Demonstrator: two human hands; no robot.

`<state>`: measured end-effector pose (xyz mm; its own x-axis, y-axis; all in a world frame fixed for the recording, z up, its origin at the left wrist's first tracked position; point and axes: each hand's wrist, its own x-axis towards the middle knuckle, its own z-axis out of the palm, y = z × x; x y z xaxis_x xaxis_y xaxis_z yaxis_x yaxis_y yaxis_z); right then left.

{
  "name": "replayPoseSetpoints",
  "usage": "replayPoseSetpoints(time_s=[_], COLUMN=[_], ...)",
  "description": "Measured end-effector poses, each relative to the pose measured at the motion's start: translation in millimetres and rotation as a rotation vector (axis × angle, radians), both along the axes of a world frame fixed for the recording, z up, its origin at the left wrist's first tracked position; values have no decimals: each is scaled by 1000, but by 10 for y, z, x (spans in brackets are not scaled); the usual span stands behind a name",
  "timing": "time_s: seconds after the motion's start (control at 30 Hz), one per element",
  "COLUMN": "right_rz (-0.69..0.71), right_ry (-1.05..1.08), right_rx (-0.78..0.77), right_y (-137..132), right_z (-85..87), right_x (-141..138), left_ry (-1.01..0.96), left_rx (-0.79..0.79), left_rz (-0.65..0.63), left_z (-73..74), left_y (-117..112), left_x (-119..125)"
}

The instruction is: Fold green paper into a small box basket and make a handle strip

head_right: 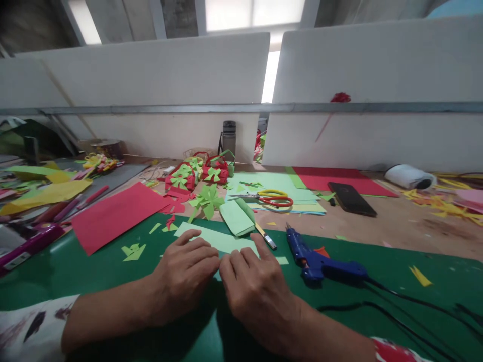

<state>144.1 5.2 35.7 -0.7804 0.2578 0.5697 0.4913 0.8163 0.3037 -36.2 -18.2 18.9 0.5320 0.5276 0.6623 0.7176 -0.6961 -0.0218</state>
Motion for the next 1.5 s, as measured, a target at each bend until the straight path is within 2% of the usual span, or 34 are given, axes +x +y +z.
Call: replayPoseSetpoints(time_s=[0.1, 0.23, 0.37, 0.53, 0.67, 0.77, 0.83, 0.87, 1.03, 1.13, 1.27, 1.5], right_rz=[7, -41, -87, -113, -148, -182, -207, -211, -117, -53, -51, -95], right_ry=[8, 22, 25, 42, 44, 20, -8, -20, 21, 32, 24, 33], right_rx=[3, -70, -154, -175, -171, -213, -270, -297, -357, -397, -399, -406], right_y=[14, 52, 102, 188, 252, 278, 280, 275, 193, 131, 96, 147], right_z=[-9, 7, 79, 182, 183, 158, 139, 128, 74, 57, 68, 91], right_x=[-4, 50, 130, 173, 184, 189, 176, 163, 56, 20, 20, 113], left_ry=[-27, -60, -106, -148, -143, -152, -174, -181, 20, 113, 112, 93], left_rx=[-3, -28, -75, -107, -118, -48, 21, 40, -55, -133, -115, -217], left_rz=[1, -16, -30, -16, 35, 182, 269, 272, 95, 113, 123, 143], left_z=[-5, 35, 104, 199, 251, 296, 333, 348, 305, 218, 177, 236], left_y=[8, 56, 109, 142, 209, 263, 257, 238, 109, 102, 117, 96], left_x=[-10, -112, -283, -445, -618, -732, -698, -634, -73, 104, 65, -189])
